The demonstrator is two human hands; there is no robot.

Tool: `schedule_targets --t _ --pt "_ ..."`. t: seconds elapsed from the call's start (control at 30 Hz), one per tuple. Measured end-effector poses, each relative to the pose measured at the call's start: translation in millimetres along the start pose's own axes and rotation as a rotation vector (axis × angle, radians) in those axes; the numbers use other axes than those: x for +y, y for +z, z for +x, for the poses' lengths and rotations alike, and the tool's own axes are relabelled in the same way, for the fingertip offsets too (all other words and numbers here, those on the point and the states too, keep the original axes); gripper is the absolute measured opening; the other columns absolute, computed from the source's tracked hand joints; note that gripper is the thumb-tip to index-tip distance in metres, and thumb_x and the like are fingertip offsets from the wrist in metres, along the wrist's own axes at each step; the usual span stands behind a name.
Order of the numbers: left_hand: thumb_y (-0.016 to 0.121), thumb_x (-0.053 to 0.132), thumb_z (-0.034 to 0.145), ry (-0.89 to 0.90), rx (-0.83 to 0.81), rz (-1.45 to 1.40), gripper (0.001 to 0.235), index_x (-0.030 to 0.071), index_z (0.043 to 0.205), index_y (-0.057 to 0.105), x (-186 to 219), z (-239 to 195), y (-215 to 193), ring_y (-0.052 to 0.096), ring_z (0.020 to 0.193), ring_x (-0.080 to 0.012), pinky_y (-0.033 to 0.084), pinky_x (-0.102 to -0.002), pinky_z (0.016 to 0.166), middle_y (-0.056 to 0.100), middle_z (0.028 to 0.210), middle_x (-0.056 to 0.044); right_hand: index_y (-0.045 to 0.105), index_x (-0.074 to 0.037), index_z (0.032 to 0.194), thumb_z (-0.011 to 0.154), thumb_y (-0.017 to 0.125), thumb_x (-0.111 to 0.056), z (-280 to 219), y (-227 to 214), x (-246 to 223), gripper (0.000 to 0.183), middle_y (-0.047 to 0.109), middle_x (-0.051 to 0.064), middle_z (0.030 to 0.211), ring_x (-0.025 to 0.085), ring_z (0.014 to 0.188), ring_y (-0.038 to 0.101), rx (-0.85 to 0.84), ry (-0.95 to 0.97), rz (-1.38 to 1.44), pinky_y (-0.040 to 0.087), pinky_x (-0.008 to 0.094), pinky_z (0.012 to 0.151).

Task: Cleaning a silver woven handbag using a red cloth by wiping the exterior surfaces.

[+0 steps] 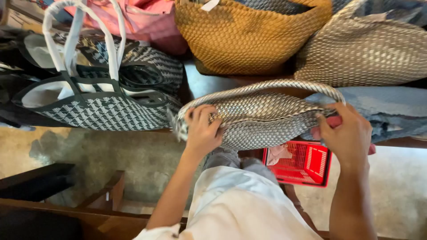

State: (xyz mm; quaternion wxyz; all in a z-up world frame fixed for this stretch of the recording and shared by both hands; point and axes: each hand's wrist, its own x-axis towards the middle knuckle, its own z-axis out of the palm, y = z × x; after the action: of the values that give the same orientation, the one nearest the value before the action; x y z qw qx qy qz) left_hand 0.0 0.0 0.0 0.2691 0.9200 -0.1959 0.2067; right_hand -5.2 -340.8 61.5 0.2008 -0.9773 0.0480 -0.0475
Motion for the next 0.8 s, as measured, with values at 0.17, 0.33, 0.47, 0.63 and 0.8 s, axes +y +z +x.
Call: schedule_targets --t 0.17,0.33,0.47,0.63,0.8 --pt "0.083 0.012 0.074 0.019 0.151 0.036 0.020 0.009 0.092 0.073 -16.7 6.9 20.0 0.058 0.113 -0.0313 0.025 -0.055 0.111 0.060 0.112 -0.010 0.072 0.008 0.130 0.088 0.082 0.009 -12.7 21.5 -14.1 0.044 0.065 0.037 0.140 0.048 0.123 0.067 0.237 -0.159 0.028 0.051 0.050 0.102" --pt "0.096 0.031 0.083 0.036 0.386 0.232 0.040 0.018 0.114 0.074 -21.6 -55.1 39.8 0.062 0.119 -0.0328 0.031 -0.054 0.118 0.062 0.115 -0.010 0.051 0.018 0.139 0.098 0.068 0.028 -69.6 52.1 -10.6 0.046 0.061 0.035 0.138 0.031 0.083 0.061 0.424 -0.089 0.351 0.053 0.035 0.073" --pt "0.089 0.007 0.087 -0.063 0.414 0.249 0.044 0.015 0.126 0.069 -20.8 -127.1 73.4 0.046 0.139 -0.0358 0.017 -0.052 0.126 0.053 0.141 -0.014 0.049 -0.006 0.120 0.113 0.057 -0.006 -109.3 97.3 32.6 0.011 0.061 0.012 0.098 0.021 0.080 0.065 0.346 0.353 0.973 0.054 0.028 0.070" --pt "0.066 0.025 0.098 -0.126 0.435 0.197 0.043 0.003 0.134 0.066 -18.9 -146.0 80.7 0.049 0.136 -0.0514 0.025 -0.064 0.117 0.053 0.146 -0.032 0.057 -0.016 0.087 0.102 0.071 -0.035 -122.7 114.0 -4.5 0.028 0.070 0.005 0.086 0.029 0.086 0.079 0.313 1.079 1.634 0.067 0.045 0.082" --pt "0.048 0.049 0.107 -0.162 0.243 0.054 0.067 0.006 0.159 0.041 -29.7 -98.0 63.5 0.032 0.151 -0.0452 0.034 -0.059 0.115 0.031 0.165 -0.023 0.064 -0.015 0.098 0.083 0.055 0.009 -111.6 64.0 -87.2 0.030 0.071 0.000 0.103 0.016 0.096 0.070 0.224 0.650 1.874 0.060 0.029 0.093"
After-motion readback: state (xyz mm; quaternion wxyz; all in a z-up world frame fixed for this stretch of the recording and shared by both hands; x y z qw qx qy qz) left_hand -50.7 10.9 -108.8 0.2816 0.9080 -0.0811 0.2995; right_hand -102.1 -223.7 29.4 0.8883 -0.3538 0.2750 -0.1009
